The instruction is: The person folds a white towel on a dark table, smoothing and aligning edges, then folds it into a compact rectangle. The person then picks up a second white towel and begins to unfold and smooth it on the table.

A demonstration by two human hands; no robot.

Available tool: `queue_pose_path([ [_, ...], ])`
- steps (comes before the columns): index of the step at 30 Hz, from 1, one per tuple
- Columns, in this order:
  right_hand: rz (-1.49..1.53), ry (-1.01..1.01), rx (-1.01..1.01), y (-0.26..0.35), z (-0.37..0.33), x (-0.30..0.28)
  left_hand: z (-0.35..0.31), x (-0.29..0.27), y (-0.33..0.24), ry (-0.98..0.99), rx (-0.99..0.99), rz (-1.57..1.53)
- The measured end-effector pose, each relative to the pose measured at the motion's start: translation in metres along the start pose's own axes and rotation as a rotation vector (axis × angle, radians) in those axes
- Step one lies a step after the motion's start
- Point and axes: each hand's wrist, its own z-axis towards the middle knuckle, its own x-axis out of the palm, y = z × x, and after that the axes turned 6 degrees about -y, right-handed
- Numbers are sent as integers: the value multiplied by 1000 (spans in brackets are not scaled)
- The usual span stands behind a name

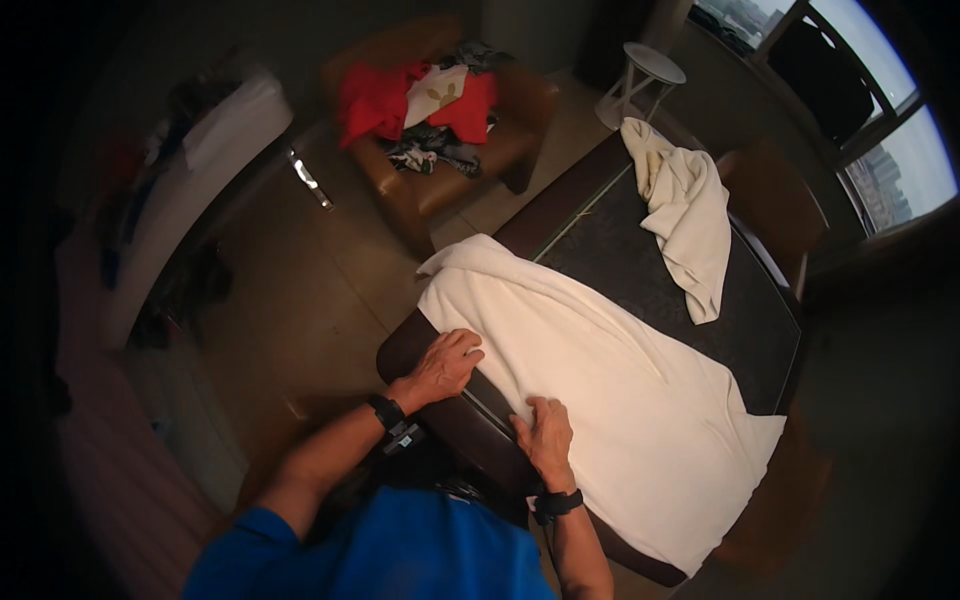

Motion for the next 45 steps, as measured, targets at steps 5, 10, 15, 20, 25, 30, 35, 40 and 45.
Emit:
queue_pose_path([
  [5, -103, -101, -3, 28, 24, 27, 15, -8, 19, -58, 108, -18],
  [10, -4, -52, -44, 56, 25, 25, 6, -24, 19, 23, -37, -119],
  [15, 148, -29, -210, 66, 33, 55, -8, -49, 13, 200, -217, -167],
  [20, 184, -93, -187, 59, 43, 79, 24, -58, 22, 41, -205, -104],
  [25, 142, -93, -70, 59, 49, 83, 83, -52, 44, -31, -3, 70],
  [30, -6, -49, 129, 82, 67, 84, 118, -32, 89, 114, 37, 48],
  [35, -104, -192, 349, 117, 77, 107, 153, -29, 120, 275, 121, -68],
  [40, -133, -380, 509, 147, 74, 135, 159, -22, 142, 312, 202, -144],
  [45, -183, -527, 575, 173, 58, 143, 164, -10, 156, 339, 195, -236],
])
